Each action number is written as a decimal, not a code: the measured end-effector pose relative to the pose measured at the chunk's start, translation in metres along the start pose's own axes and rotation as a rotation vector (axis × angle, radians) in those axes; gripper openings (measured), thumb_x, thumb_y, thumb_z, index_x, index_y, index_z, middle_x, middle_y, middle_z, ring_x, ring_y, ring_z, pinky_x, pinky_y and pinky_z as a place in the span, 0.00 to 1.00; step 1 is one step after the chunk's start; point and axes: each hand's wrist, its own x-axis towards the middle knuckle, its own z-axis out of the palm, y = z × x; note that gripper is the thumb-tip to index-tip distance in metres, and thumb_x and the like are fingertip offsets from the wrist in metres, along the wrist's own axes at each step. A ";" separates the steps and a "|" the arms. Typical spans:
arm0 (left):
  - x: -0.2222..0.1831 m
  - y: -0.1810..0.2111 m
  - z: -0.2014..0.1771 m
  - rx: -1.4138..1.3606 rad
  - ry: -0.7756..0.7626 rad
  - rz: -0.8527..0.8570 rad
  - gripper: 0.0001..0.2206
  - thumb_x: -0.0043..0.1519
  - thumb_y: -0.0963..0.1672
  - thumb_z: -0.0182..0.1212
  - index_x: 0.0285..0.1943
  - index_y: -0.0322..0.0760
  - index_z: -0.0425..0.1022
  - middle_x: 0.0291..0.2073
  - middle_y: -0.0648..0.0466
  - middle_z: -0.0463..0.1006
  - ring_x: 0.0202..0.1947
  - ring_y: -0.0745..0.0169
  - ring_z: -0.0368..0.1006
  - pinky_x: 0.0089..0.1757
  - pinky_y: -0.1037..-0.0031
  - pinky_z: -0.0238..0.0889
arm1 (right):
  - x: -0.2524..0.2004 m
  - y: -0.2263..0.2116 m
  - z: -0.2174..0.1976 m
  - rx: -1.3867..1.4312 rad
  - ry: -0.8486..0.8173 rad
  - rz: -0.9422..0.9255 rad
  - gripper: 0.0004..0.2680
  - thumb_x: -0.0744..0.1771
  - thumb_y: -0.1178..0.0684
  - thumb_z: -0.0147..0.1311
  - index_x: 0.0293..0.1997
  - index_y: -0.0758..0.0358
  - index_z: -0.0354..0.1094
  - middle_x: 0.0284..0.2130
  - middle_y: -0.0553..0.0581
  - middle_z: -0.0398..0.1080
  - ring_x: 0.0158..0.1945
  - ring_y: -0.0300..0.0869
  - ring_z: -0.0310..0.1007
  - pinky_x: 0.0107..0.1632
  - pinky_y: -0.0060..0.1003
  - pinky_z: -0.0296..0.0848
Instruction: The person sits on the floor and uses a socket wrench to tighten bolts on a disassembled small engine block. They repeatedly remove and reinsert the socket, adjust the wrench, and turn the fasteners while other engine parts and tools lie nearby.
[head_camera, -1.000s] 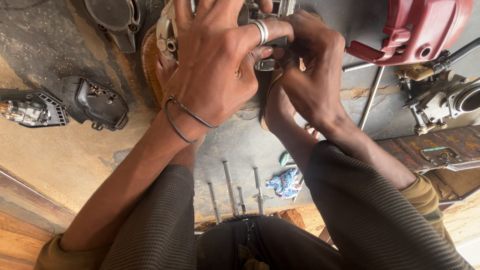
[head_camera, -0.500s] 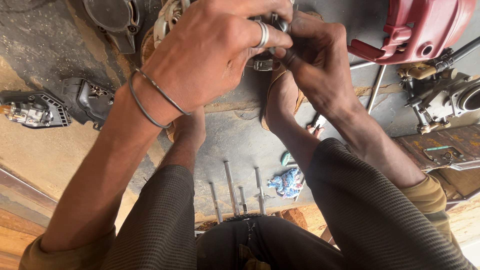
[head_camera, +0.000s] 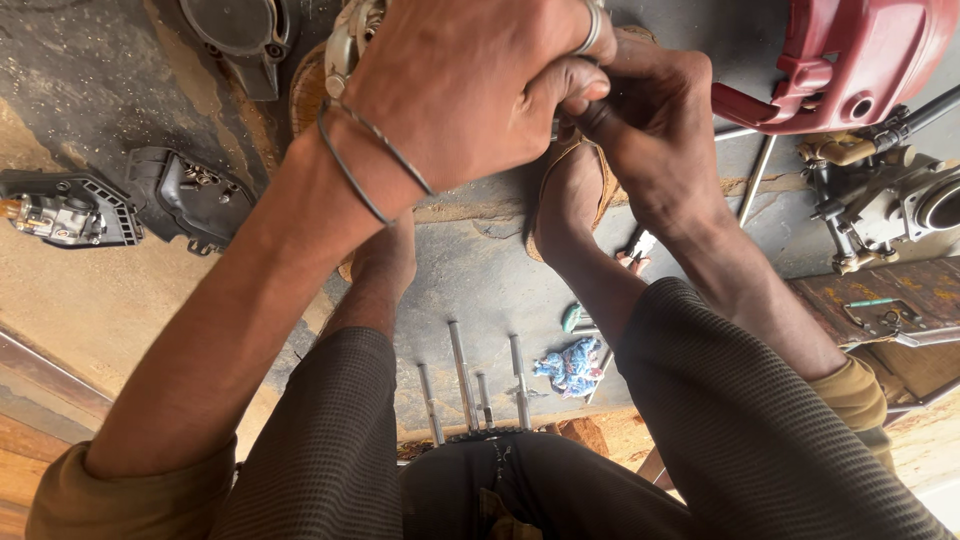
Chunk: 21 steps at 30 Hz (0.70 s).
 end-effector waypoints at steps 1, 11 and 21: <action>0.001 -0.002 0.000 -0.023 -0.024 -0.012 0.07 0.69 0.45 0.68 0.45 0.36 0.82 0.32 0.53 0.81 0.30 0.60 0.77 0.36 0.67 0.70 | 0.000 0.000 -0.001 -0.009 0.014 0.036 0.06 0.72 0.65 0.58 0.55 0.72 0.73 0.47 0.55 0.76 0.50 0.36 0.78 0.59 0.33 0.81; 0.024 -0.015 0.014 -0.209 -0.215 -0.182 0.11 0.68 0.48 0.60 0.45 0.35 0.79 0.20 0.52 0.78 0.14 0.64 0.71 0.18 0.72 0.64 | 0.004 -0.023 0.017 0.084 0.039 0.053 0.09 0.72 0.67 0.60 0.58 0.74 0.69 0.49 0.59 0.76 0.52 0.38 0.78 0.59 0.32 0.78; 0.007 -0.051 0.028 -0.607 -0.182 0.017 0.11 0.75 0.45 0.51 0.46 0.36 0.77 0.31 0.57 0.81 0.28 0.71 0.79 0.34 0.78 0.76 | 0.015 -0.052 0.037 0.098 0.062 0.069 0.10 0.72 0.69 0.56 0.60 0.71 0.64 0.49 0.60 0.75 0.53 0.40 0.79 0.58 0.33 0.79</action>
